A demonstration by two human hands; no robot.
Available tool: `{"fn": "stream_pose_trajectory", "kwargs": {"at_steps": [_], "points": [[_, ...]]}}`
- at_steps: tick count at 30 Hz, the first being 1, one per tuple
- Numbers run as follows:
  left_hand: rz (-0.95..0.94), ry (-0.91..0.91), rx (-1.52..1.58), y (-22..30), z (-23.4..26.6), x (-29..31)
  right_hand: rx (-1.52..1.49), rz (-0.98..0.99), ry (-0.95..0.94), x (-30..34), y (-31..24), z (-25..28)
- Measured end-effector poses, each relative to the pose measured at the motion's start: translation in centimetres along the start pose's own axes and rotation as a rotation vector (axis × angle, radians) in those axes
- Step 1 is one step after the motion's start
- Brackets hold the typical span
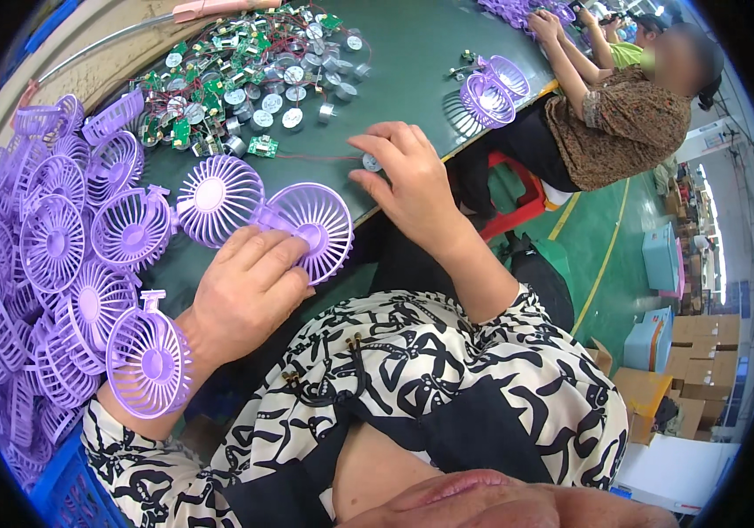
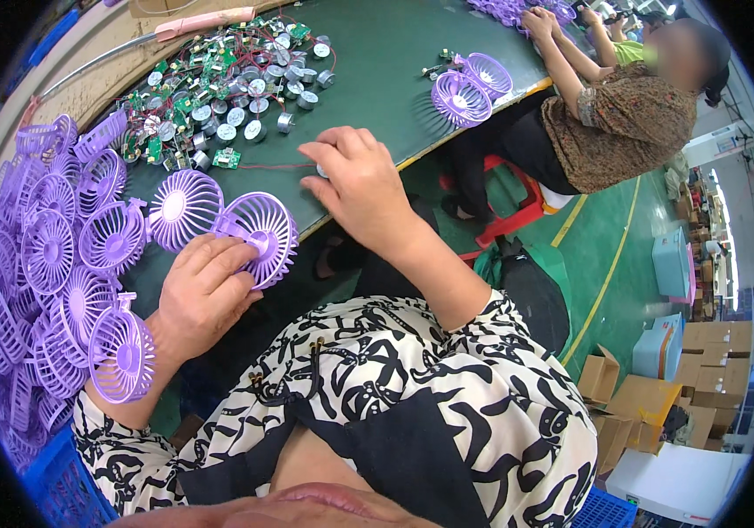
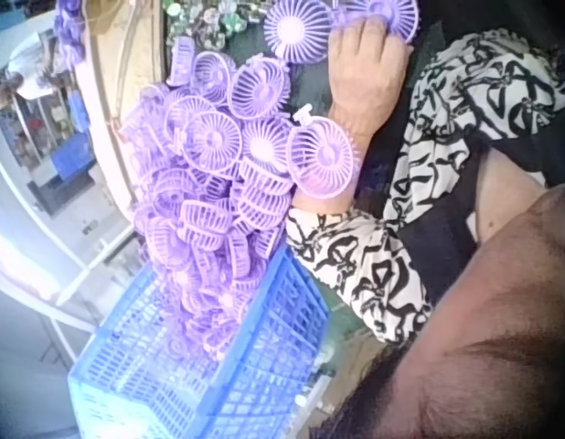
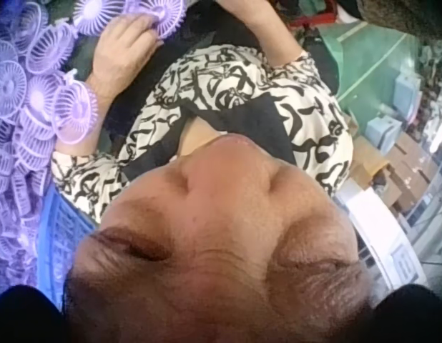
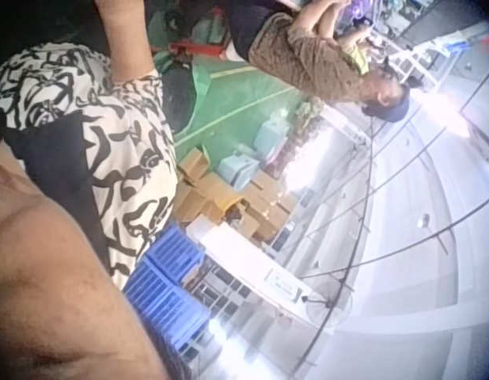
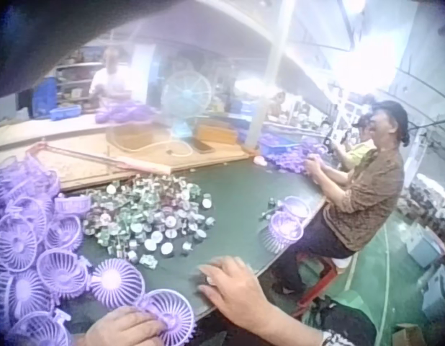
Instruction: Assembling mini portable fans by inserting small circular motor components into purple plastic fan cages.
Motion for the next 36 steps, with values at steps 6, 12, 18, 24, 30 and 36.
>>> {"fn": "stream_pose_trajectory", "kwargs": {"at_steps": [6, 12, 18, 24, 30, 36], "points": [[0.092, -0.019, -0.075, 0.0, -0.2, 0.6, -0.042, 0.239, -0.167, 1.8, -3.8, 1.0], [0.103, -0.046, -0.042, -0.1, 0.7, 0.4, 0.081, 0.185, -0.334, 2.4, -3.5, 0.8], [0.228, -0.163, -0.243, 0.2, -0.3, 0.1, 0.001, 0.267, -0.308, 2.1, -1.1, 2.0], [0.176, -0.196, -0.322, 0.1, -0.8, 0.6, -0.042, 0.233, -0.264, 1.6, -0.8, 1.8], [0.206, -0.174, -0.342, 0.6, -0.7, 1.2, 0.011, 0.004, -0.133, 0.5, 0.7, 1.6], [0.169, -0.175, -0.373, 0.5, -0.7, 0.9, 0.13, 0.007, -0.167, -0.6, 1.1, 0.8]]}}
Point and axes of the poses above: each hand's wrist, its own x-axis away from the middle knuckle, its own z-axis out of the back of the hand, y = z × x, the point moved 1 cm from there along -x, towards the middle knuckle, and after that the axes turned 14 degrees about -z, right-handed, at the moved point
